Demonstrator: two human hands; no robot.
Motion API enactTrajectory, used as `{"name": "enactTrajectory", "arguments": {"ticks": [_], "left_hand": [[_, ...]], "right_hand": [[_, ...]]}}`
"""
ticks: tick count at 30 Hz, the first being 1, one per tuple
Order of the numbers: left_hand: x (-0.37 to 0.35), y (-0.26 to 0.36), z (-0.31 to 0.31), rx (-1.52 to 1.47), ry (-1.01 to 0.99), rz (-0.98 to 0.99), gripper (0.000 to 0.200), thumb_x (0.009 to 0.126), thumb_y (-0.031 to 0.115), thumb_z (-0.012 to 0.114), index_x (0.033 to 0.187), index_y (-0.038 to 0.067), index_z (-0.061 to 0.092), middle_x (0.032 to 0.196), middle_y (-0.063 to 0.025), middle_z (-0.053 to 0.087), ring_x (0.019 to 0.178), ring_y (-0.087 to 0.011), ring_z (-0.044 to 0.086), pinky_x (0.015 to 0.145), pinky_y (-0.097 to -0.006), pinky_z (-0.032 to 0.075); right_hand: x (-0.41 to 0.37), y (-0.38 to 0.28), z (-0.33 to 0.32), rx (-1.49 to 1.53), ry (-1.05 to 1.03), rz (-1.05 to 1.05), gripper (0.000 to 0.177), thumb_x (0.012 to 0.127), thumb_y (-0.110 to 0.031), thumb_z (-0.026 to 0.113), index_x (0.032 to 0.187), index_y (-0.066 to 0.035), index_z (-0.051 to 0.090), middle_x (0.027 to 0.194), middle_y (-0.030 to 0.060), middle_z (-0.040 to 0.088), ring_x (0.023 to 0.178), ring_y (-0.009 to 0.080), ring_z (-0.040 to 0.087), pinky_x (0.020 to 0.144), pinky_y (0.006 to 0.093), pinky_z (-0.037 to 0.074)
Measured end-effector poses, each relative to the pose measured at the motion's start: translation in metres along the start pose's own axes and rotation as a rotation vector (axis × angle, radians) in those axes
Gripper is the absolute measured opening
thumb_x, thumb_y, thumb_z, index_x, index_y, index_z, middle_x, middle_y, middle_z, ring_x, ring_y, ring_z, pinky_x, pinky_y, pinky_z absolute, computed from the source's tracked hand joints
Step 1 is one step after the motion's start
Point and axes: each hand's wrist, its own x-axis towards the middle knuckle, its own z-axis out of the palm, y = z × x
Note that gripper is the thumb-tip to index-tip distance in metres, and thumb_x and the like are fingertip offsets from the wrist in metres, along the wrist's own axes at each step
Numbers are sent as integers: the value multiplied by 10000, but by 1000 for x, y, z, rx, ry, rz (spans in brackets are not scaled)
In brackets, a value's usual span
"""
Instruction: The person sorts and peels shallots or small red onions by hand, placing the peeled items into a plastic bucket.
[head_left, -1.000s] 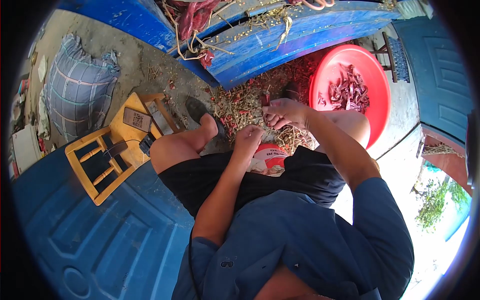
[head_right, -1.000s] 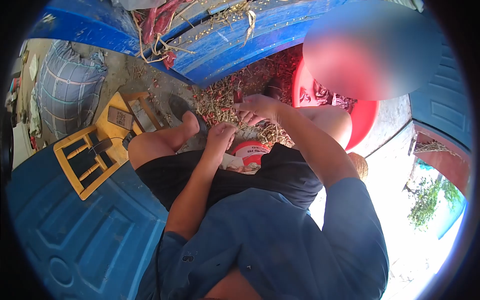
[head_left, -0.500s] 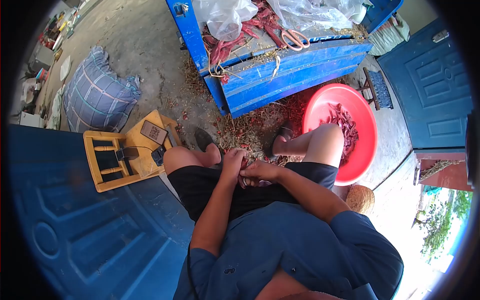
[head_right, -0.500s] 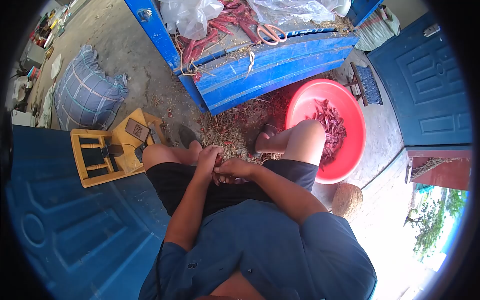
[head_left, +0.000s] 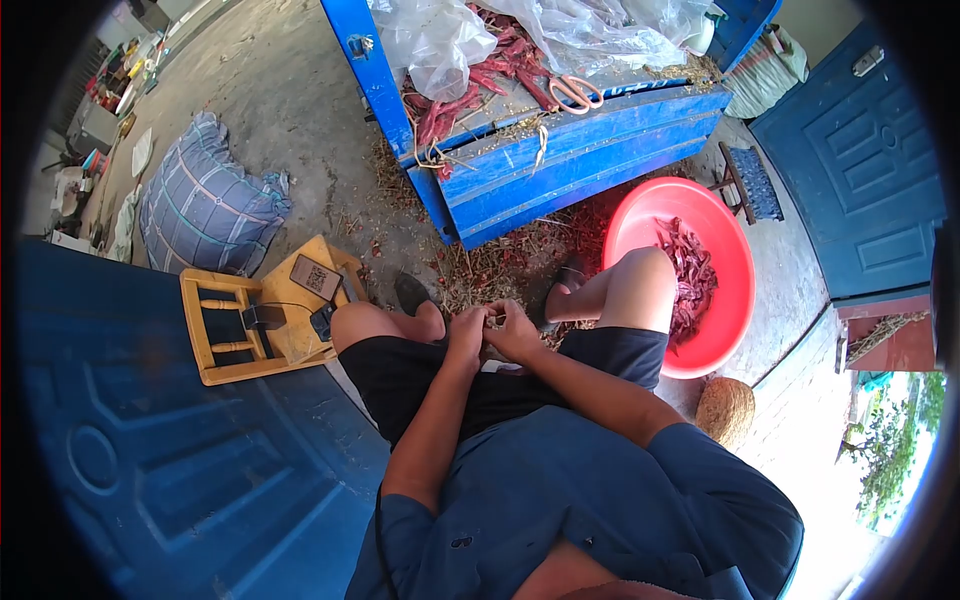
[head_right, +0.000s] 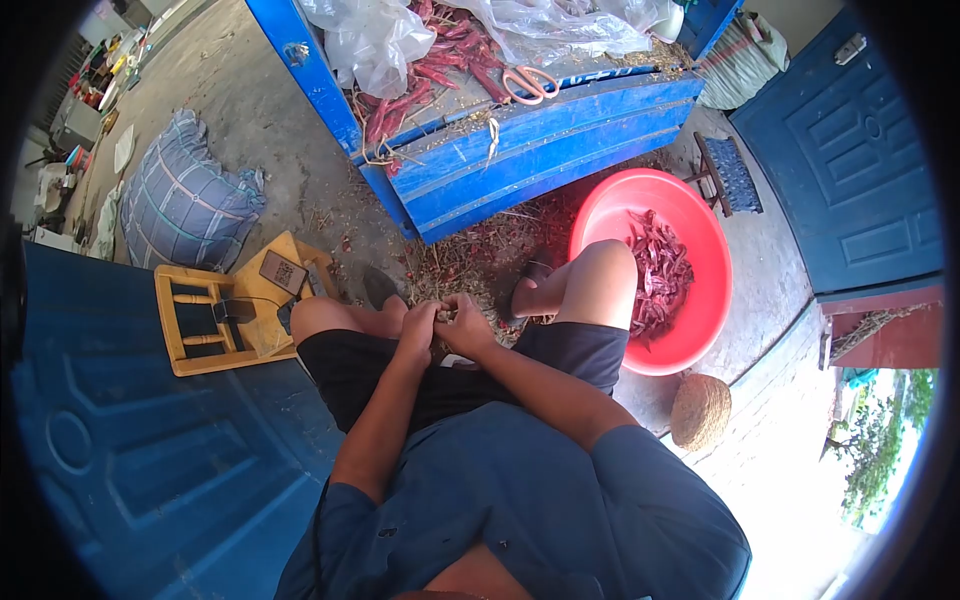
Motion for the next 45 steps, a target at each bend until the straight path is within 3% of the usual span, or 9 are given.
{"name": "enactTrajectory", "arguments": {"ticks": [3, 5, 11, 17, 20, 24, 28, 38, 45], "left_hand": [[6, -17, -1, -35, -27, -127, 194, 946, 186, 510, 884, 69, 652, 729, -3, 562, 624, -105, 541, 544, -267, 435], [2, -15, 0, 11, -57, -158, 190, 953, 205, 510, 932, 76, 647, 754, -10, 581, 604, -105, 550, 512, -262, 438], [4, -37, -5, 10, -101, -236, 209, 963, 228, 505, 995, 80, 649, 774, -16, 613, 541, -102, 542, 455, -242, 429], [-4, -23, -1, -30, -93, -196, 240, 948, 180, 475, 950, 30, 663, 780, -33, 629, 566, -109, 560, 477, -242, 425], [-7, -11, 0, -48, -77, -168, 215, 947, 164, 490, 952, 33, 661, 772, -30, 635, 563, -109, 564, 478, -247, 431], [-6, -6, -6, 51, -147, -242, 198, 951, 224, 493, 998, 84, 625, 745, -2, 628, 589, -99, 554, 503, -255, 420], [-4, -6, 0, 47, -161, -270, 193, 950, 225, 489, 988, 92, 624, 728, 18, 596, 576, -87, 529, 506, -250, 414], [1, -12, -1, -12, -152, -267, 192, 957, 206, 492, 918, 69, 621, 731, -5, 593, 538, -84, 491, 471, -238, 370], [5, -12, -2, 0, -142, -295, 196, 962, 209, 493, 949, 65, 625, 730, -6, 591, 530, -80, 484, 472, -232, 371]], "right_hand": [[1, 3, -6, 478, -216, 295, 368, 834, -345, 681, 1080, -83, 601, 968, 22, 642, 833, 227, 670, 785, 415, 528], [5, -28, -41, 835, -524, 876, 236, 852, -294, 657, 998, -114, 612, 897, 5, 637, 813, 219, 667, 762, 401, 536], [4, 2, -17, 978, -535, 1063, 129, 879, -168, 608, 984, -94, 616, 777, 9, 605, 684, 117, 586, 604, 287, 495], [5, 30, -18, 763, -877, 469, 266, 863, -221, 600, 1088, -82, 629, 960, 10, 664, 925, 135, 625, 771, 311, 516], [6, 11, -60, 798, -779, 483, 521, 861, -286, 707, 1317, -102, 536, 1220, 50, 594, 1062, 153, 572, 815, 341, 499], [18, 26, -74, 887, -606, 485, 537, 907, -309, 693, 1375, -91, 547, 1114, 9, 644, 976, 111, 614, 787, 308, 511], [22, 19, -67, 796, -431, 416, 377, 892, -290, 714, 1166, -32, 695, 922, 40, 688, 811, 99, 629, 663, 259, 522], [28, 24, -53, 482, -458, 289, 282, 929, -307, 681, 1049, -59, 741, 879, 13, 701, 766, 78, 618, 645, 257, 514], [33, 33, -48, 549, -500, 484, 313, 930, -352, 673, 961, -50, 747, 777, 1, 657, 679, 75, 588, 592, 246, 495]]}}
